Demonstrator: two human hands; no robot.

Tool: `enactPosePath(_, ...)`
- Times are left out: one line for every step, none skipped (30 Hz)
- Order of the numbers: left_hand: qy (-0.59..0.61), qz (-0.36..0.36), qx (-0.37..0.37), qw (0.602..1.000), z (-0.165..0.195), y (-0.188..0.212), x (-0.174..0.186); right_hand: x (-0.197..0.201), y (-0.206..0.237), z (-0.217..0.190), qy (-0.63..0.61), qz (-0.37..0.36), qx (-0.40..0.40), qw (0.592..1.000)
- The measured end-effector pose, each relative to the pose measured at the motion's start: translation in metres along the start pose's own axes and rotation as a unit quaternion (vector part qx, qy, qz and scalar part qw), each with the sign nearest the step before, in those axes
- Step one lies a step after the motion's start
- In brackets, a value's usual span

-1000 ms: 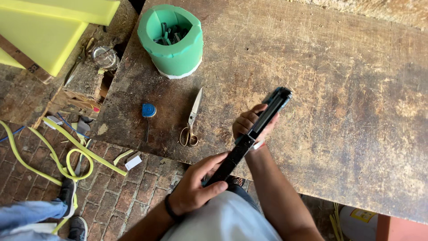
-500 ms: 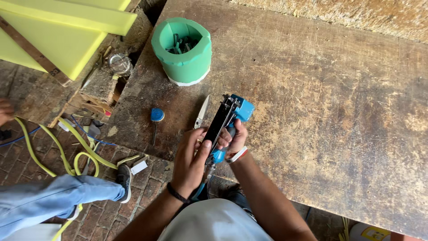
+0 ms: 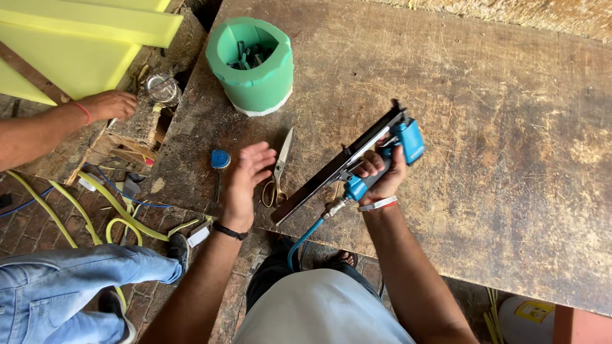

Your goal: The person folds a long piece of gray fabric on a wooden workbench, aligns the edges, and smooths the fold. They then pick up the folded fabric and carry it to another area where another person is working, then return to the bench and handle small debris and tools.

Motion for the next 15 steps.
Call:
enactPosePath(-0.009,-0.030,-0.007,0.999,-0.001,0.002,-0.008,0.001,0.001,-0.007,-0.016,0.003,0.001,1.000)
enactPosePath(-0.016,-0.062,-0.013,0.998,-0.001,0.005,-0.021,0.002,0.003,-0.010,-0.017,0.012,-0.001,1.000)
enactPosePath(-0.023,-0.095,-0.020,0.995,-0.001,0.008,-0.037,0.003,0.007,-0.013,-0.017,0.021,-0.002,1.000)
enactPosePath(-0.030,-0.092,-0.015,0.995,-0.002,0.011,-0.047,0.004,0.011,-0.013,-0.017,0.030,-0.003,0.999)
enactPosePath(-0.038,-0.089,-0.010,0.995,-0.001,0.013,-0.057,0.003,0.015,-0.013,0.008,0.033,0.011,0.999)
enactPosePath(-0.045,-0.087,-0.006,0.995,0.000,0.014,-0.067,0.002,0.020,-0.011,0.034,0.036,0.025,0.998)
enactPosePath(-0.059,-0.056,-0.011,0.997,0.004,0.010,-0.076,0.001,0.026,-0.009,0.060,0.040,0.039,0.997)
enactPosePath(-0.073,-0.026,-0.016,0.997,0.009,0.002,-0.087,0.000,0.030,0.002,0.062,0.042,0.005,0.997)
enactPosePath(-0.088,0.007,-0.021,0.996,0.013,-0.006,-0.091,0.000,0.034,0.013,0.062,0.044,-0.032,0.997)
enactPosePath(-0.145,-0.022,0.021,0.989,0.008,-0.016,-0.101,-0.001,0.039,0.022,0.062,0.047,-0.070,0.995)
enactPosePath(-0.200,-0.052,0.062,0.977,0.001,-0.025,-0.108,-0.002,0.041,0.021,0.072,0.052,-0.059,0.994)
enactPosePath(-0.253,-0.081,0.102,0.959,-0.008,-0.028,-0.114,-0.003,0.042,0.019,0.082,0.057,-0.049,0.994)
enactPosePath(-0.247,-0.114,0.068,0.960,-0.007,-0.028,-0.123,-0.004,0.043,0.015,0.091,0.064,-0.040,0.993)
enactPosePath(-0.242,-0.143,0.035,0.959,-0.006,-0.025,-0.130,-0.005,0.044,0.013,0.111,0.065,-0.045,0.991)
enactPosePath(-0.237,-0.172,0.001,0.956,-0.007,-0.020,-0.136,-0.006,0.045,0.011,0.130,0.065,-0.051,0.988)
Point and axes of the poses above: each hand's wrist, its own y-axis away from the middle knuckle, its own x-axis out of the back of the hand, z = x × y, the point moved 8 cm from there along -y, towards the middle knuckle, and after that the axes turned 14 degrees about -y, right-handed, at the moved point
